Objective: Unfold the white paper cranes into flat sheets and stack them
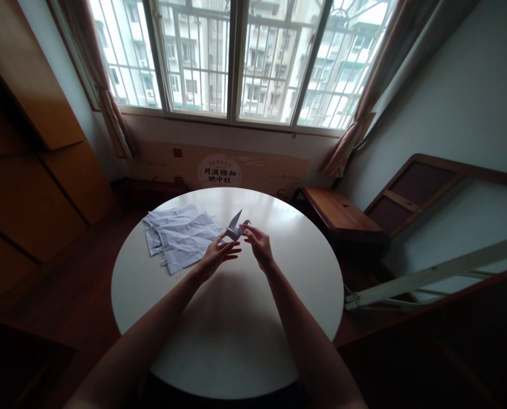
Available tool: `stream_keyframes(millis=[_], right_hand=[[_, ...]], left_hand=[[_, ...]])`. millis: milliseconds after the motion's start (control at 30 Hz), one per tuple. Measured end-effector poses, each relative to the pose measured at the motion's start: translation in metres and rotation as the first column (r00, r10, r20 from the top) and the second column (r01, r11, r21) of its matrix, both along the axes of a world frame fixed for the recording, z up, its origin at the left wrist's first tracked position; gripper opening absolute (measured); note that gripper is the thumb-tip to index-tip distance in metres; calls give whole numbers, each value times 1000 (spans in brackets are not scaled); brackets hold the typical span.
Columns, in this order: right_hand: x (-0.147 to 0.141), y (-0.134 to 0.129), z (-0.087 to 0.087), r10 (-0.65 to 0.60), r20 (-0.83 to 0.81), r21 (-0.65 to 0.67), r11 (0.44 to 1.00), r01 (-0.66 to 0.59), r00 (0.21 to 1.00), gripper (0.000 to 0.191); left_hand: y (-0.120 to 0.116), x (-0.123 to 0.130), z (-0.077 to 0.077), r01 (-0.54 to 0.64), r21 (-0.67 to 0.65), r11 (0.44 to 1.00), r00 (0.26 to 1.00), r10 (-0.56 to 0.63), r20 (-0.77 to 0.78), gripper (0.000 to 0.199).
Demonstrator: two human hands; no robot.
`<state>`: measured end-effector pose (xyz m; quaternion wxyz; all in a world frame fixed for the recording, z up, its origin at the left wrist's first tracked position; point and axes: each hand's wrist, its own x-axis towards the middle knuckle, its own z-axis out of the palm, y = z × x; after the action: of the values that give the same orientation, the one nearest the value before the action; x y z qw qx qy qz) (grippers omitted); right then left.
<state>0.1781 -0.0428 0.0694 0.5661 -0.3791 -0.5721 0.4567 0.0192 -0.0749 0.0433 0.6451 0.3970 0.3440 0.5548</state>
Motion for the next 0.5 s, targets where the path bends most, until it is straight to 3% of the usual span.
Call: stream_keyframes(millis=[167,333,500], right_hand=[[-4,-12,-12,28,58,63,998,-32,998,30],[-10,-12,-17,47,24,64,997,-49,999,24],[-9,-10,-21,-5,-103,77,997,13,995,41]], left_hand=[[4,-1,-1,-130,-21,991,991,130,9,58],[5,-4,-2,-175,-17,984,984,174,-49,57],[5,-7,0,-153,-90,984,988,153,-3,53]])
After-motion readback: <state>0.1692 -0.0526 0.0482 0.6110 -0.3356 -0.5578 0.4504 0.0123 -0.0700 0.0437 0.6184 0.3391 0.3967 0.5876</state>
